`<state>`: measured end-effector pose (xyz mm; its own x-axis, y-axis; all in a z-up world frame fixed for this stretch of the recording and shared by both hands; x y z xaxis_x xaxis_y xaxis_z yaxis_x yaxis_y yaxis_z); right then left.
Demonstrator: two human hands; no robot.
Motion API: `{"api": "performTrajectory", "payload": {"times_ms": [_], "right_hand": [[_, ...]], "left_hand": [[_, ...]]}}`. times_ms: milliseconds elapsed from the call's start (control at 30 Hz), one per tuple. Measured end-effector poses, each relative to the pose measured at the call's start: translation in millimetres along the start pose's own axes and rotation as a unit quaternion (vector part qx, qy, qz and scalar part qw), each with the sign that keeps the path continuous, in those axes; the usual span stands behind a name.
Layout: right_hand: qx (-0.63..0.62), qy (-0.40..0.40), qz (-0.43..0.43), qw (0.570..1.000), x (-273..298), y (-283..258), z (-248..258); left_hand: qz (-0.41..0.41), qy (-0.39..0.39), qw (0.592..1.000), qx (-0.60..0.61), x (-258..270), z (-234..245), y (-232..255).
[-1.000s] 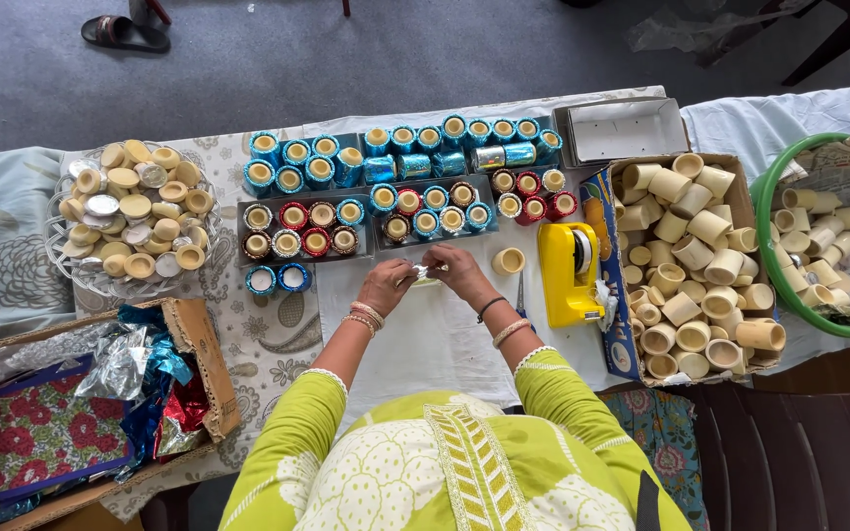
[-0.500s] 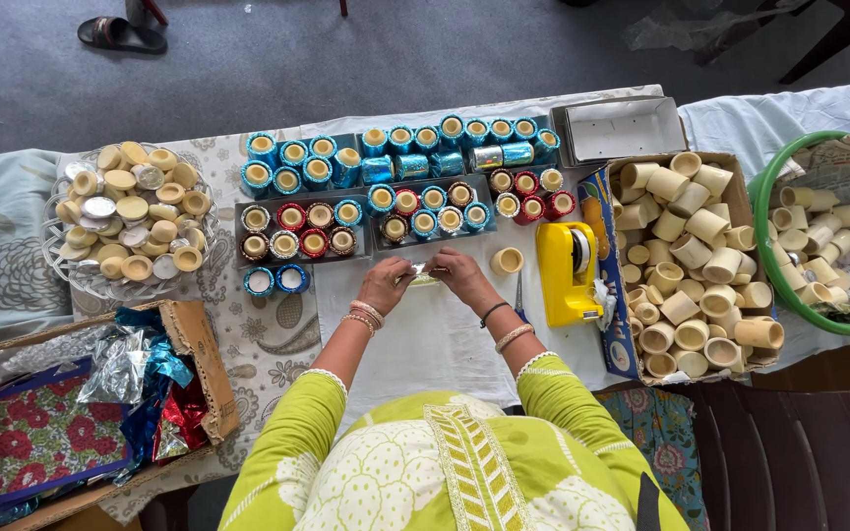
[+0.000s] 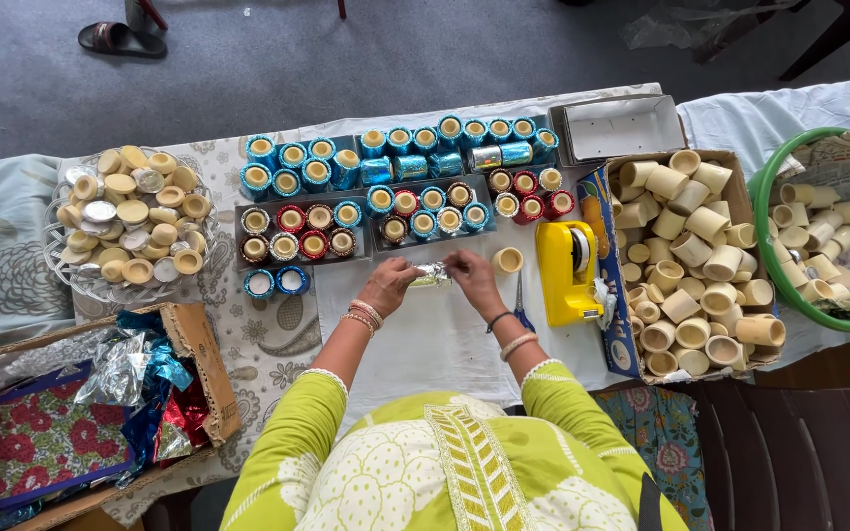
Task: Wrapping small decorative clay cones with colored foil paper.
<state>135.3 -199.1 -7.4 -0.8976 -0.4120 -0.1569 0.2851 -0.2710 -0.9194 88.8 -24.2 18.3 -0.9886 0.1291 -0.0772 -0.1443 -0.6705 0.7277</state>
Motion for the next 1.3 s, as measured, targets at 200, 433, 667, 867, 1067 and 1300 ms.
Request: {"api": "performTrajectory", "payload": {"times_ms": [200, 433, 667, 867, 1067, 1300], "right_hand": [[0.04, 0.096, -0.007, 0.995, 29.1, -15.0, 13.0], [-0.027, 0.072, -0.031, 0.997, 46.9, 56.7, -13.0], [-0.144, 0.113, -0.106, 0.977, 45.8, 81.5, -27.3], [0.153, 0.166, -0.02, 0.974, 24.3, -48.0, 15.0], [0.262, 0.041, 0.152, 0.952, 1.0, -102.4, -11.3], [0.232, 0.03, 0.07, 0.97, -5.9, -53.3, -14.3]], "left_hand": [[0.008, -0.009, 1.0, -0.004, -2.8, -1.3, -0.3], [0.008, -0.01, 1.0, -0.008, -3.1, -3.1, -2.0], [0.002, -0.008, 1.0, -0.001, -2.0, 9.1, 11.3], [0.015, 0.002, 0.999, 0.03, -3.3, 11.2, 8.4], [0.06, -0.007, 0.997, 0.045, -5.3, 4.5, -3.3], [0.099, -0.006, 0.992, 0.082, -3.1, 10.0, -5.5]]}}
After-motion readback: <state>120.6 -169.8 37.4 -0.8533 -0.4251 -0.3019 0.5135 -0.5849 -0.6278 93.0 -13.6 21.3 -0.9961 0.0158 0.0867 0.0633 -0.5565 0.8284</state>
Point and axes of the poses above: each hand's wrist, its own x-axis away from the middle knuckle, its own z-axis out of the back of the hand, y = z × x, the point moved 9 cm from there along -x, towards the middle knuckle, and after that the axes turned 13 degrees about z, right-handed, at the moved point
